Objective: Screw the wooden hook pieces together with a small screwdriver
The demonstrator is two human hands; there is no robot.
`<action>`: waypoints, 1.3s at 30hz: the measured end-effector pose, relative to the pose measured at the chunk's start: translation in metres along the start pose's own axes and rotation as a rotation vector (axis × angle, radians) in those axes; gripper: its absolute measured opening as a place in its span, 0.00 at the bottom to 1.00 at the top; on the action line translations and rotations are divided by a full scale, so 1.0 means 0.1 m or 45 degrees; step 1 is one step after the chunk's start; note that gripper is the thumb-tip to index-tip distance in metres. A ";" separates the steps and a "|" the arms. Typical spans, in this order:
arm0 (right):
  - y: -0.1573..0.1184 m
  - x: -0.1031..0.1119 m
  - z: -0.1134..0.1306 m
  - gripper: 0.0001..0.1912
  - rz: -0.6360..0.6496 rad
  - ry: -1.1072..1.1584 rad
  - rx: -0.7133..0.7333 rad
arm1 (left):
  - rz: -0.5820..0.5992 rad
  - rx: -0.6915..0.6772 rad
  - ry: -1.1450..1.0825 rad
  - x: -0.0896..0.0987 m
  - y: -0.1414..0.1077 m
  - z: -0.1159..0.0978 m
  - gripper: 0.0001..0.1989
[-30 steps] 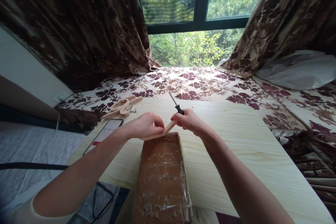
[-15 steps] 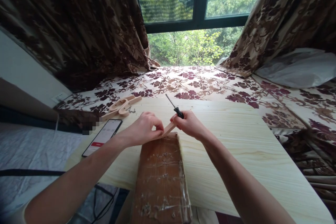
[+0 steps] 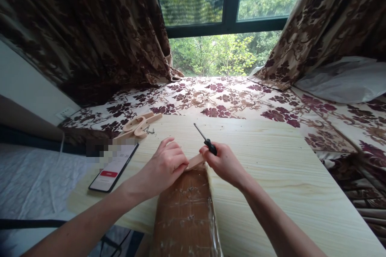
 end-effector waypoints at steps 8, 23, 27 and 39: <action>-0.06 0.03 0.04 0.15 -0.029 -0.091 0.029 | 0.023 -0.007 0.008 -0.02 0.01 0.03 0.08; -0.49 0.52 0.40 0.10 0.143 -0.669 0.276 | 0.209 -0.044 0.023 -0.03 0.08 -0.01 0.13; -0.51 0.46 0.44 0.08 0.088 -0.739 0.352 | 0.232 -0.037 0.034 0.01 0.12 -0.06 0.13; -0.56 0.21 0.79 0.05 0.024 -0.697 0.718 | 0.269 -0.038 0.036 -0.08 0.15 0.00 0.11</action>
Point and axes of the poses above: each hand's wrist, its own y-axis towards the middle knuckle, its own x-axis out of the back of the hand, z = x × y, the point moved 7 cm from there along y, towards the middle knuckle, and after that the axes turned 6 degrees about -z, right-handed, at the moved point
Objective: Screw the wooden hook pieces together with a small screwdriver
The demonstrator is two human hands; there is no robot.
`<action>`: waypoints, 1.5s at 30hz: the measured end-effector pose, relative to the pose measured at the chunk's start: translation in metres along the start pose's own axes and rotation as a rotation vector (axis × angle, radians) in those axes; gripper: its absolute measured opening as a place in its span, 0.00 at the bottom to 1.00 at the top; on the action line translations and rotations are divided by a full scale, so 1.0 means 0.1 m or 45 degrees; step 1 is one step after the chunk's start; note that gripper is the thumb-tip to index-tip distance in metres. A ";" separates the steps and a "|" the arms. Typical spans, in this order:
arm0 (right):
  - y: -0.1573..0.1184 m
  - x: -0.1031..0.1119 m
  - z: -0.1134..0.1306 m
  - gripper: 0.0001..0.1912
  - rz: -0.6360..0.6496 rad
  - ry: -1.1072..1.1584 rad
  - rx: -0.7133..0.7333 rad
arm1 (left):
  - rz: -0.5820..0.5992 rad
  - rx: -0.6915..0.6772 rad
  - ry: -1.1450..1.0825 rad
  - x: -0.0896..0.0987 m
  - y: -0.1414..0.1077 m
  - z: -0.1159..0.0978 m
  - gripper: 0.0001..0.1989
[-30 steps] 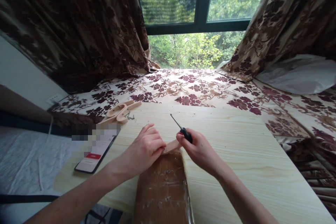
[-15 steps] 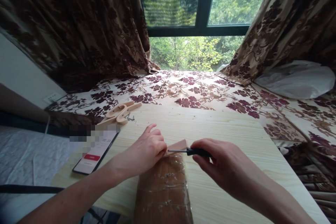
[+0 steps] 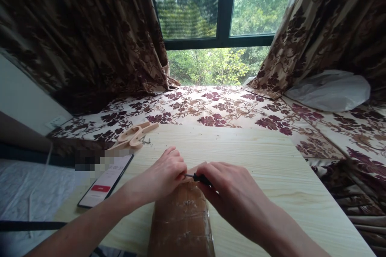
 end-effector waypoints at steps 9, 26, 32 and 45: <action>0.06 -0.15 0.05 0.08 0.146 -0.036 0.032 | -0.009 0.027 0.011 0.00 -0.02 -0.01 0.10; 0.10 -0.08 0.16 0.10 0.118 -0.148 0.122 | -0.024 0.054 0.019 0.01 -0.03 0.02 0.12; 0.11 -0.10 0.20 0.09 0.127 -0.201 0.131 | -0.008 0.065 0.035 0.01 -0.03 0.00 0.12; 0.13 -0.12 0.18 0.08 0.155 -0.217 0.070 | -0.032 0.117 0.045 0.02 -0.06 0.05 0.11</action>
Point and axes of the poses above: each hand's wrist, its own y-axis towards the middle knuckle, its own x-axis out of the back of the hand, z = x × y, the point moved 7 cm from there along y, towards the middle knuckle, and after that the axes turned 6 degrees about -z, right-handed, at the moved point
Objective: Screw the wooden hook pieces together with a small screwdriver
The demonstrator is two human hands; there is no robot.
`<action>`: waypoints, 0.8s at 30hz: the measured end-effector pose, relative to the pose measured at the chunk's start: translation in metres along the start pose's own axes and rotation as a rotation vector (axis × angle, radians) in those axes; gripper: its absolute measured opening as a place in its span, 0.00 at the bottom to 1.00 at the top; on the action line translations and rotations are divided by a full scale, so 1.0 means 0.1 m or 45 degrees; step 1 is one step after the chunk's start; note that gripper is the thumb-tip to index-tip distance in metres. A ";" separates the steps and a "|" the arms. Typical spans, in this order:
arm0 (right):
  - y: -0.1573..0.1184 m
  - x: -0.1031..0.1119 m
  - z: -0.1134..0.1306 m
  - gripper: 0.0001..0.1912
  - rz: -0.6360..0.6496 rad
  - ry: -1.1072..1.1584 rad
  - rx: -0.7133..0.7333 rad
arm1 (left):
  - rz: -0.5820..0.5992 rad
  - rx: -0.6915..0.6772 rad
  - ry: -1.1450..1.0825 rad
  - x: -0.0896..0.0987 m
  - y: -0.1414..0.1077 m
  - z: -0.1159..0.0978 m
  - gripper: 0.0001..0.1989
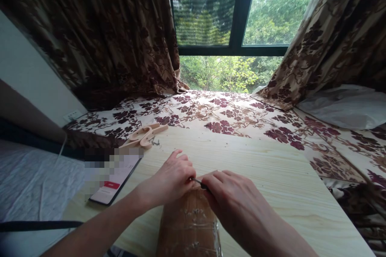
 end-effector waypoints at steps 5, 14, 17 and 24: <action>-0.01 0.02 0.01 0.07 0.005 0.033 -0.010 | -0.010 0.030 -0.017 0.00 -0.02 0.00 0.09; -0.01 -0.02 -0.01 0.07 0.005 0.085 -0.014 | 0.000 0.052 -0.075 -0.01 -0.05 0.02 0.08; -0.01 -0.02 -0.01 0.07 -0.004 0.104 0.005 | 0.002 0.058 -0.090 -0.01 -0.05 0.03 0.10; 0.01 0.02 0.02 0.08 -0.016 0.088 0.022 | 0.011 0.074 -0.107 -0.02 -0.06 0.04 0.10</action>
Point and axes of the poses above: each hand's wrist, its own y-axis towards the middle knuckle, its own x-axis out of the back of the hand, z = x × y, the point moved 7 cm from there along y, towards the middle knuckle, and after that the axes turned 6 degrees about -z, right-handed, at the moved point
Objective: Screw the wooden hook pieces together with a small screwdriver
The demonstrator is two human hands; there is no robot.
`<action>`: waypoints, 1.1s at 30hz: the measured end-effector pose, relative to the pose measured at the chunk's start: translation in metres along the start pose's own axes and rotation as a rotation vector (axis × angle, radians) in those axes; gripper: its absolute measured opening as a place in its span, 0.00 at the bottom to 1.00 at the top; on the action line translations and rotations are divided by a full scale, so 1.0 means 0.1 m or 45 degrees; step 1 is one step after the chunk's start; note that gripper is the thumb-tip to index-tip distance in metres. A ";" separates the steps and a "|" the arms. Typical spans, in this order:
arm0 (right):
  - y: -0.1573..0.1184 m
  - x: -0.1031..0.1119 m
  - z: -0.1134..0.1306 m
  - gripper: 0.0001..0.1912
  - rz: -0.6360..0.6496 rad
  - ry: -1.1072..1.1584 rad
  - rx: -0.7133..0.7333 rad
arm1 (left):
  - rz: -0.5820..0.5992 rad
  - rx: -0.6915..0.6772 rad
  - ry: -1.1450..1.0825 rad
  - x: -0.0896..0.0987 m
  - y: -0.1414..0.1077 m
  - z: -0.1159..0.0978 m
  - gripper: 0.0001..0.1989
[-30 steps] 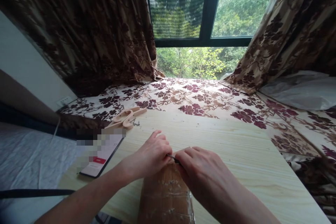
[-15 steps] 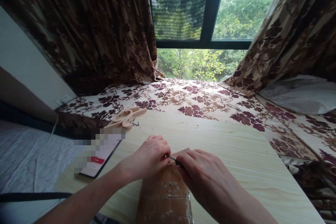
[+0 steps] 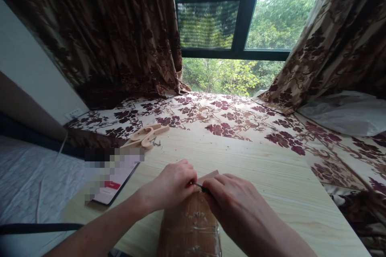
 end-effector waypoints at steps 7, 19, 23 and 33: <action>0.02 0.01 0.00 0.08 0.009 -0.017 -0.010 | 0.043 -0.009 -0.009 0.00 0.01 0.01 0.12; 0.10 0.03 0.04 0.09 0.078 -0.088 0.009 | 0.116 0.026 -0.052 -0.03 0.02 0.07 0.08; 0.11 0.03 0.03 0.08 0.095 -0.096 -0.009 | 0.125 0.033 -0.059 -0.03 0.03 0.07 0.08; 0.17 0.06 0.06 0.11 0.151 -0.090 -0.010 | 0.175 0.017 -0.090 -0.06 0.06 0.09 0.09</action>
Point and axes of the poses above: each hand's wrist, its own y-axis towards the middle knuckle, its own x-axis out of the back of the hand, z = x × y, the point moved 7 cm from there along y, towards the middle knuckle, and after that the axes turned 6 degrees about -z, right-handed, at the moved point
